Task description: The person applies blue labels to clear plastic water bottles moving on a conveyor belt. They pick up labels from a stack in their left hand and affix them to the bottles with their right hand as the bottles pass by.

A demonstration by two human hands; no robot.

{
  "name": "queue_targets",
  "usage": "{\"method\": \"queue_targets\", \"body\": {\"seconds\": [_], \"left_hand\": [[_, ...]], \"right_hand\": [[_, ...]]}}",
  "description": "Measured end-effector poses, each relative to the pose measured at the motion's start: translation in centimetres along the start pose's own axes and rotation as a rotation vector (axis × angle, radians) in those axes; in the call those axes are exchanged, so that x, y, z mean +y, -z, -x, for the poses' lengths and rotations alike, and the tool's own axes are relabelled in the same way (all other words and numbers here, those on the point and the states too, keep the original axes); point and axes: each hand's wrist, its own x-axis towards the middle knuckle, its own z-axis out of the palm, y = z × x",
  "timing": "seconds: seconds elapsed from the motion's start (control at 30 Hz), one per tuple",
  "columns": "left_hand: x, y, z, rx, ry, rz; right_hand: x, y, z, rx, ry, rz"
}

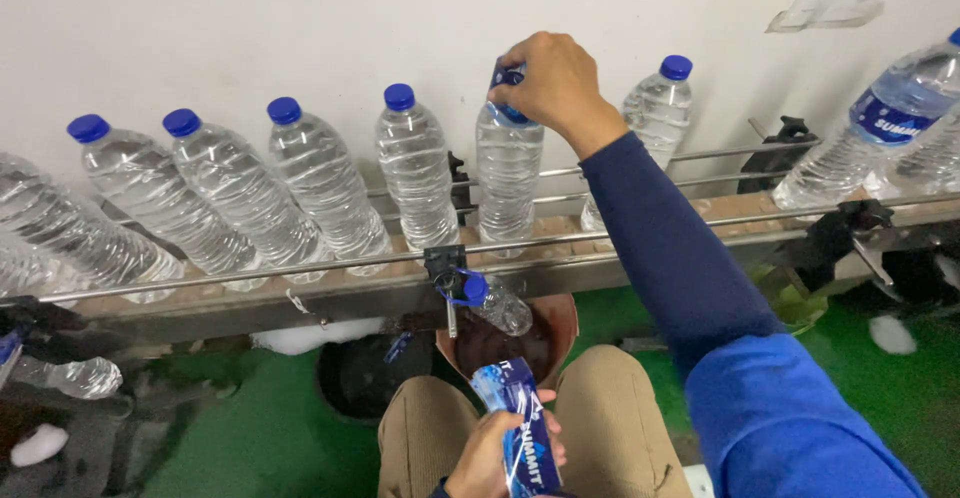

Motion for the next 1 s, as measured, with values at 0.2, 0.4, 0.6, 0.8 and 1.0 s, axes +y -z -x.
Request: {"method": "queue_targets", "body": {"seconds": [0.2, 0.4, 0.6, 0.8, 1.0], "left_hand": [[3.5, 0.9, 3.8, 0.091, -0.021, -0.186], [4.9, 4.4, 3.9, 0.183, -0.062, -0.115], [6.6, 8.9, 4.2, 0.460, -0.149, -0.414], [8.2, 8.9, 7.3, 0.354, -0.555, -0.394], [10.7, 8.9, 10.1, 0.431, -0.502, -0.249]], "right_hand": [[1.1, -3.5, 2.8, 0.349, 0.371, -0.142], [-0.9, -7.1, 6.0, 0.268, -0.037, -0.608], [1.3, -11.8, 7.6, 0.489, -0.003, -0.273], [1.3, -11.1, 8.8, 0.449, 0.039, -0.295], [1.2, -11.8, 8.3, 0.541, 0.160, -0.361]]}}
